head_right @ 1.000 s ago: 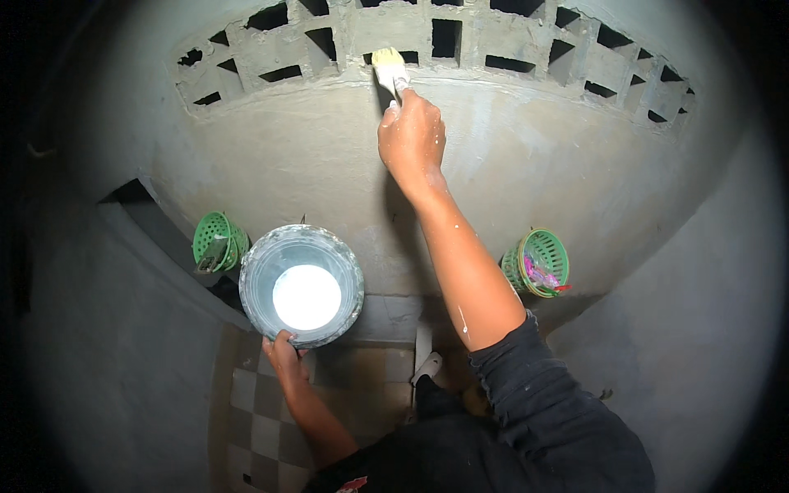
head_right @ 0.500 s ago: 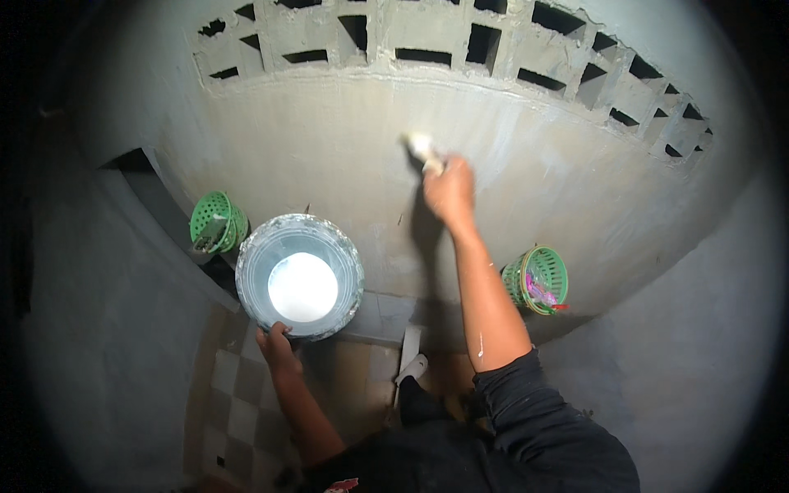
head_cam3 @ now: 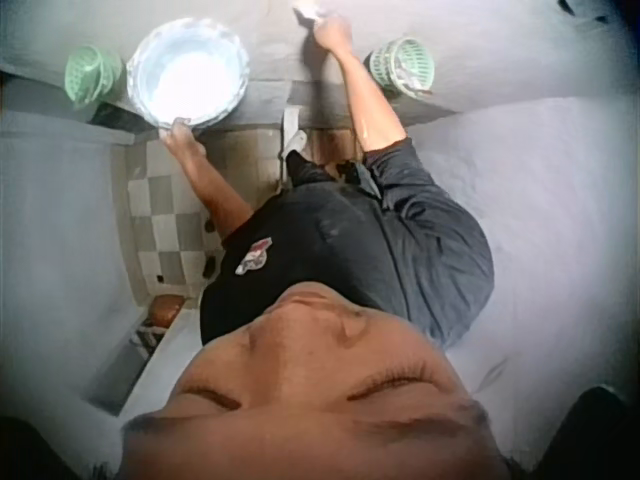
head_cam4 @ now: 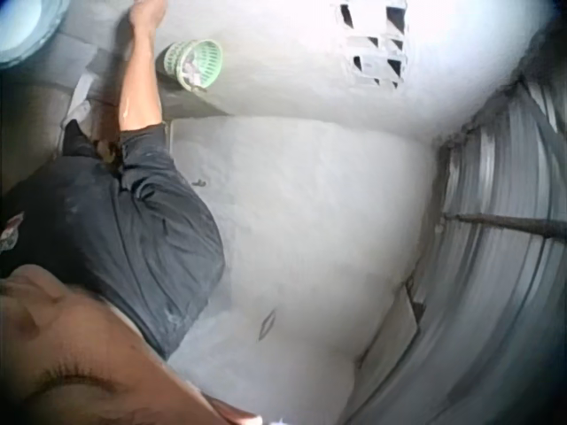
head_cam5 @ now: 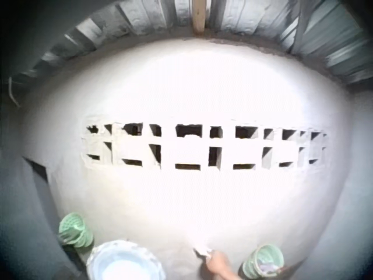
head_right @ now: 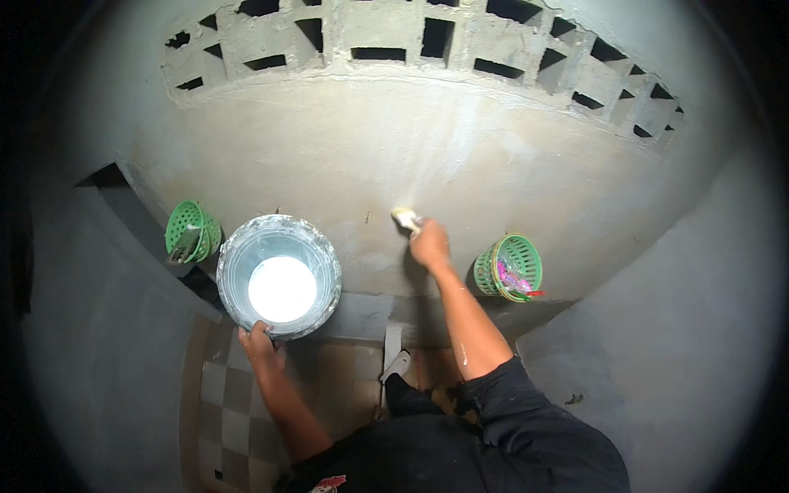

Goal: The person paints a wall using a brush, dipping the brush into a bucket of white paint and applying it to the concrete surface including around decorative vent blocks.

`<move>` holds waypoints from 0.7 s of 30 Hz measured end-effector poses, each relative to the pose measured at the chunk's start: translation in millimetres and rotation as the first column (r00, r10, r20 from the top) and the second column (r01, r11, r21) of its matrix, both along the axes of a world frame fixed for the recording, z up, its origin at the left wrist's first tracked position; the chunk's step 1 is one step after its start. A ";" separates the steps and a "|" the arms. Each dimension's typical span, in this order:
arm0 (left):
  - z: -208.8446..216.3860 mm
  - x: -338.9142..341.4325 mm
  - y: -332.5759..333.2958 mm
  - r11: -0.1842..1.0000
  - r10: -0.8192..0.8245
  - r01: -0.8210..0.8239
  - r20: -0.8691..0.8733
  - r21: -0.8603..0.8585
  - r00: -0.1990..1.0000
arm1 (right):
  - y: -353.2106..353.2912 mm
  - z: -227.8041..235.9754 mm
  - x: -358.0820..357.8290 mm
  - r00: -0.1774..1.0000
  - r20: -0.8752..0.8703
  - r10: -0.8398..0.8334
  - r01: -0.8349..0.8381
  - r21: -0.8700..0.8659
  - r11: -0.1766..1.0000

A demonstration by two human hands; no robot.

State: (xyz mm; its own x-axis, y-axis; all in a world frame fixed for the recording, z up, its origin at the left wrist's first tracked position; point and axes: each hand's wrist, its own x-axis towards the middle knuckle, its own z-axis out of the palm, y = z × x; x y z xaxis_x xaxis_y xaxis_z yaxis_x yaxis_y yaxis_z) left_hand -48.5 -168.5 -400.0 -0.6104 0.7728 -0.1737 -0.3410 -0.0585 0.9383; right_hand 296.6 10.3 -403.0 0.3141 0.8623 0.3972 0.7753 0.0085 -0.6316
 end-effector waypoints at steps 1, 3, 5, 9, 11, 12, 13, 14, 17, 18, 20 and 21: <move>-0.5 -5.1 0.1 1.000 -0.004 0.003 0.000 0.016 1.000 | -4.1 21.1 10.6 0.999 -0.034 -0.027 0.028 0.037 0.999; -3.9 -11.1 0.1 0.999 -0.025 0.025 -0.005 0.027 1.000 | -19.8 73.4 43.8 0.997 -0.066 -0.028 0.040 0.186 0.982; -7.5 -20.2 0.5 1.000 -0.026 0.026 0.001 0.016 1.000 | -47.2 124.9 53.7 0.984 -0.164 -0.065 0.125 0.387 0.913; -10.9 -34.6 11.2 0.992 -0.115 0.113 -0.028 -0.054 0.993 | -72.0 176.3 67.5 0.903 -0.291 -0.317 0.428 0.682 0.593; -12.0 -42.4 15.1 0.989 -0.131 0.129 -0.025 -0.072 0.991 | -64.6 161.6 44.1 0.902 -0.286 -0.325 0.432 0.560 0.707; -12.1 -42.9 18.5 0.985 -0.152 0.149 -0.024 -0.081 0.988 | -46.1 128.4 40.1 0.922 -0.215 -0.322 0.385 0.601 0.701; -12.1 -44.5 21.1 0.982 -0.174 0.170 -0.034 -0.084 0.984 | -34.9 94.2 25.5 0.912 -0.142 -0.385 0.394 0.567 0.724; -12.6 -47.7 23.0 0.978 -0.193 0.189 -0.045 -0.086 0.980 | -29.3 54.2 10.5 0.911 -0.017 -0.412 0.368 0.485 0.794; -17.7 -60.6 26.9 0.973 -0.213 0.209 -0.037 -0.094 0.976 | -33.9 -32.2 -46.2 0.968 -0.013 -0.249 0.250 0.050 0.967; -18.3 -61.5 29.3 0.972 -0.219 0.216 -0.026 -0.094 0.975 | -32.7 -53.3 -48.9 0.978 -0.015 -0.206 0.201 -0.150 0.968; -10.7 -49.0 32.0 0.972 -0.222 0.224 0.032 -0.073 0.975 | -26.0 -89.5 -16.8 0.989 -0.028 -0.144 0.142 -0.057 0.988; -9.5 -44.5 32.3 0.971 -0.222 0.226 0.057 -0.076 0.973 | -25.1 -98.2 2.4 0.982 0.001 -0.188 0.188 0.012 0.982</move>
State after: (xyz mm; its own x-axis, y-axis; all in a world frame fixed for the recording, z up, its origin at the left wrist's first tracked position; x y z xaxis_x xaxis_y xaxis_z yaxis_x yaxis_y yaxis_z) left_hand -93.0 -136.2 -409.6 -0.4123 0.8712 -0.2664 -0.3817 0.1003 0.9188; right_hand 299.0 -14.9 -501.2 0.4694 0.7830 0.4080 0.7651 -0.1300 -0.6307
